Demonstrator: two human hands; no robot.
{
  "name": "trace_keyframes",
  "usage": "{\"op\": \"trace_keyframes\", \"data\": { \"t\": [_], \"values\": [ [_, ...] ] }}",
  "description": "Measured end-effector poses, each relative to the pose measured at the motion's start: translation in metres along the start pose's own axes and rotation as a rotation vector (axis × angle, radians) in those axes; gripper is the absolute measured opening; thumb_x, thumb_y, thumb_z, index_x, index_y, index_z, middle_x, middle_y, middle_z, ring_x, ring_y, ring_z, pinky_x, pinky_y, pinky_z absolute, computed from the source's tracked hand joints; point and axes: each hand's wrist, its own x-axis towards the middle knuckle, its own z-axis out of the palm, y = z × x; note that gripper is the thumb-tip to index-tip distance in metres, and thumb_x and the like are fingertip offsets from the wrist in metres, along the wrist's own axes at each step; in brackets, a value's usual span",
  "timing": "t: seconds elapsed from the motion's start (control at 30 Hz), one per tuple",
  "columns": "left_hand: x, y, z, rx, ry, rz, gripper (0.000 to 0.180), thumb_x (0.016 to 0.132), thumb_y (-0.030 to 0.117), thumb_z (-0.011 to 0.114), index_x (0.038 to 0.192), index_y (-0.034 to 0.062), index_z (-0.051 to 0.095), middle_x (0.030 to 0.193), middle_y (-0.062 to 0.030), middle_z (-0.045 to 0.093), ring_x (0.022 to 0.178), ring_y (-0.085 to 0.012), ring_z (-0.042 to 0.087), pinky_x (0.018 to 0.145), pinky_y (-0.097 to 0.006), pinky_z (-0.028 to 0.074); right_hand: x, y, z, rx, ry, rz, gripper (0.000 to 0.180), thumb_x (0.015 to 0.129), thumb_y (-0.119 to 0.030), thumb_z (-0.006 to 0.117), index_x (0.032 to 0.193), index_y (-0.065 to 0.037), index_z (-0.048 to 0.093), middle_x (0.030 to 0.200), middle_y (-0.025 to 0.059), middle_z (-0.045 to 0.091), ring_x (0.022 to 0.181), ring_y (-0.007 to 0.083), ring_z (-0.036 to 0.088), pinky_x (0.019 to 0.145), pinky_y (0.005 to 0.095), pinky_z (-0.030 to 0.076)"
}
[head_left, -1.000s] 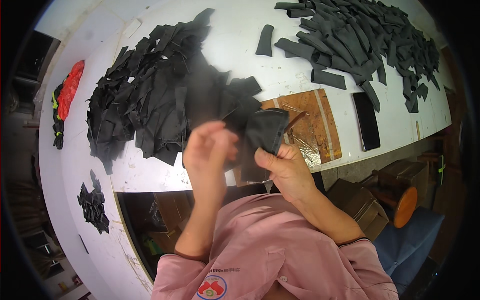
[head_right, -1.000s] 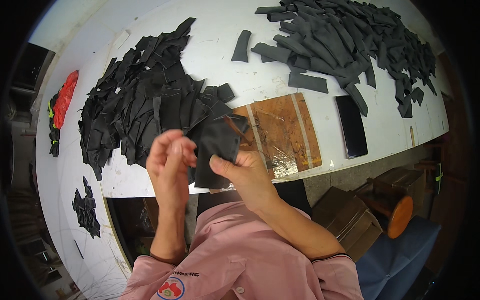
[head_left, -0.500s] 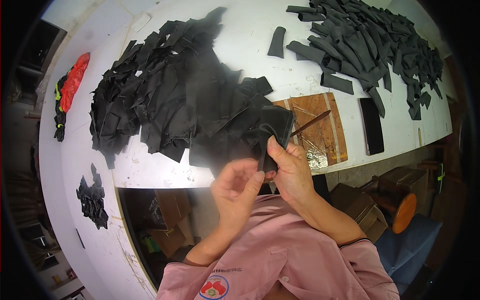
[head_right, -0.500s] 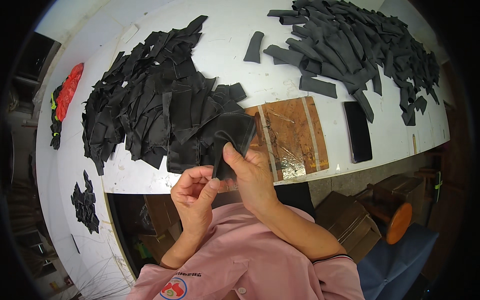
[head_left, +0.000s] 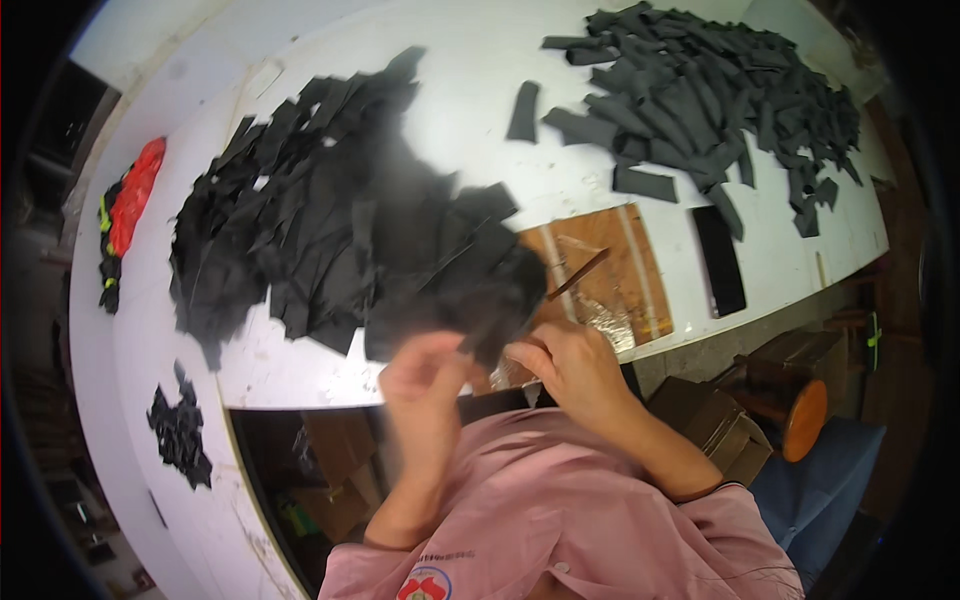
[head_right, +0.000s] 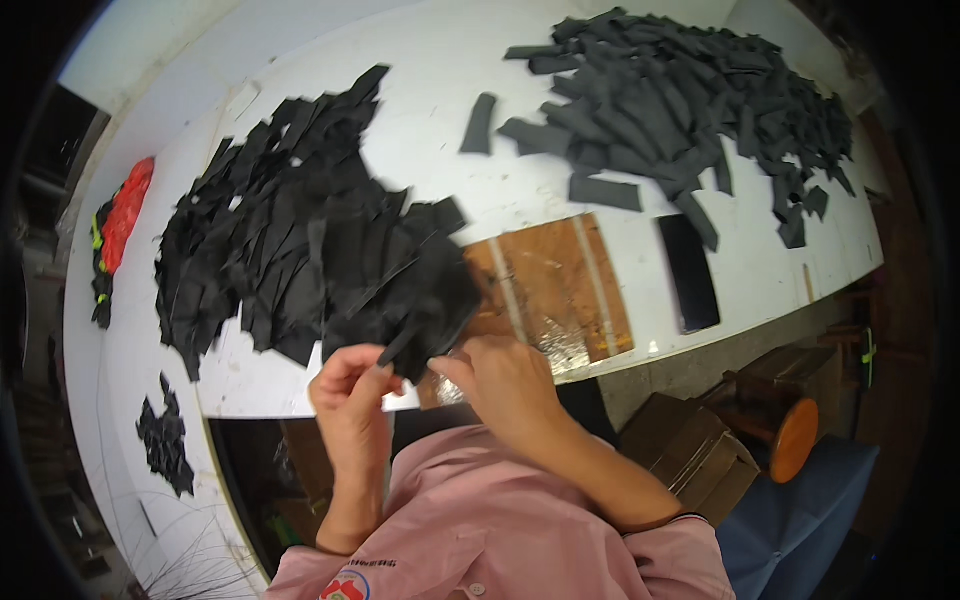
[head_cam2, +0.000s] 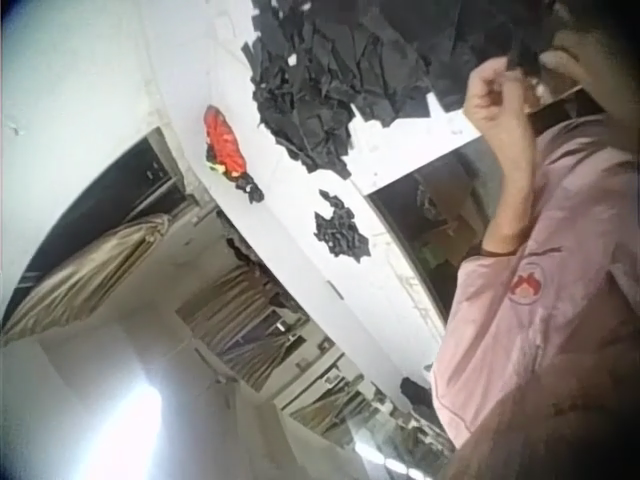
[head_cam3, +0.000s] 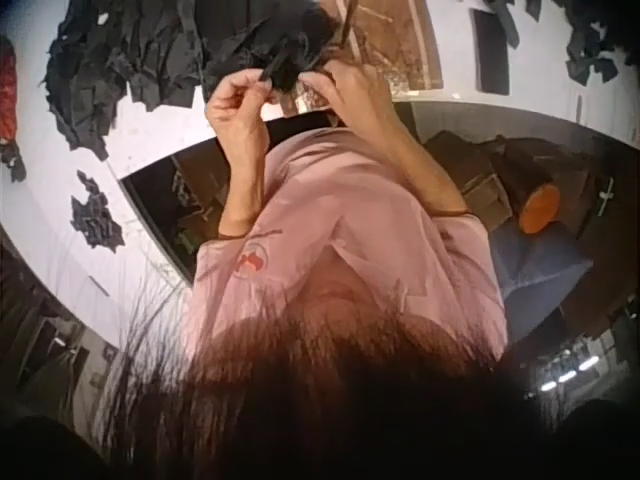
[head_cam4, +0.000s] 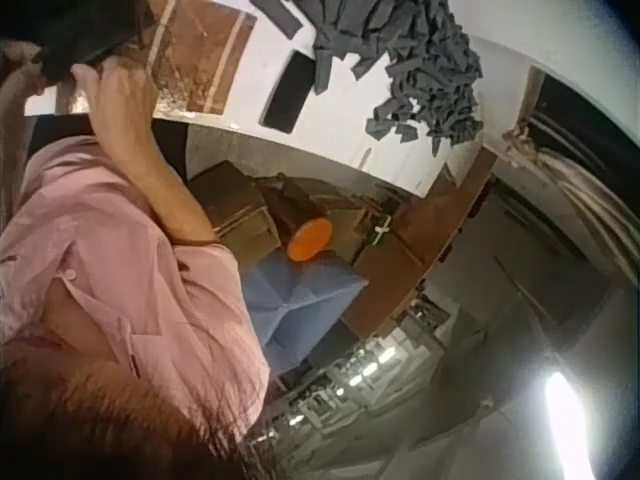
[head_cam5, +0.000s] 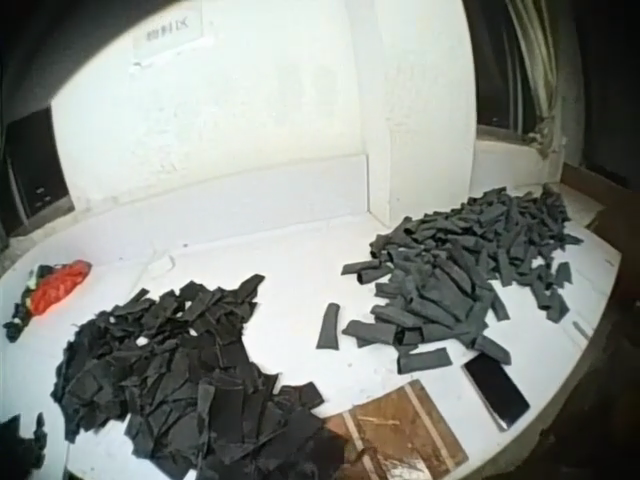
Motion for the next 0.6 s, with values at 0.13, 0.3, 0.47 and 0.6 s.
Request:
{"op": "trace_keyframes", "data": {
  "t": [0.13,0.3,0.47,0.6],
  "values": [
    [-0.003,0.010,0.006,0.237,-0.152,0.091,0.006,0.071,-0.006,0.058,0.075,-0.0023,0.056,0.064,-0.0023,0.053,0.057,-0.0071,0.049,0.054,-0.019,0.041,-0.013,-0.020,-0.023,0.285,0.243,-0.256,0.021,0.067,-0.018,0.068,0.071,-0.001,0.056,0.070,0.0086,0.053,0.063,0.0268,0.054,0.053,0.0340,0.042],
    [-0.010,-0.001,0.011,0.248,-0.233,0.151,0.005,0.076,-0.002,0.060,0.077,-0.0029,0.055,0.064,-0.0017,0.055,0.056,-0.0060,0.050,0.052,-0.017,0.040,-0.008,-0.017,-0.015,0.498,0.206,-0.268,0.008,0.069,-0.002,0.061,0.077,-0.002,0.058,0.070,0.0082,0.053,0.063,0.0219,0.054,0.053,0.0297,0.042],
    [-0.010,-0.009,0.017,0.449,-0.083,0.290,0.002,0.077,-0.002,0.057,0.077,-0.0027,0.055,0.060,-0.0061,0.058,0.050,-0.0076,0.053,0.047,-0.019,0.043,-0.001,-0.013,-0.006,0.185,0.256,-0.446,0.007,0.072,-0.001,0.057,0.072,-0.001,0.050,0.066,0.0095,0.045,0.063,0.0263,0.048,0.056,0.0351,0.040],
    [-0.001,-0.003,0.015,0.183,-0.069,0.047,0.006,0.076,-0.002,0.058,0.079,-0.0024,0.054,0.058,-0.0063,0.056,0.046,-0.0079,0.052,0.041,-0.018,0.041,-0.002,-0.019,-0.005,0.340,0.314,-0.293,0.009,0.077,-0.005,0.054,0.076,-0.001,0.046,0.072,0.0107,0.046,0.064,0.0269,0.050,0.056,0.0341,0.040]
  ]
}}
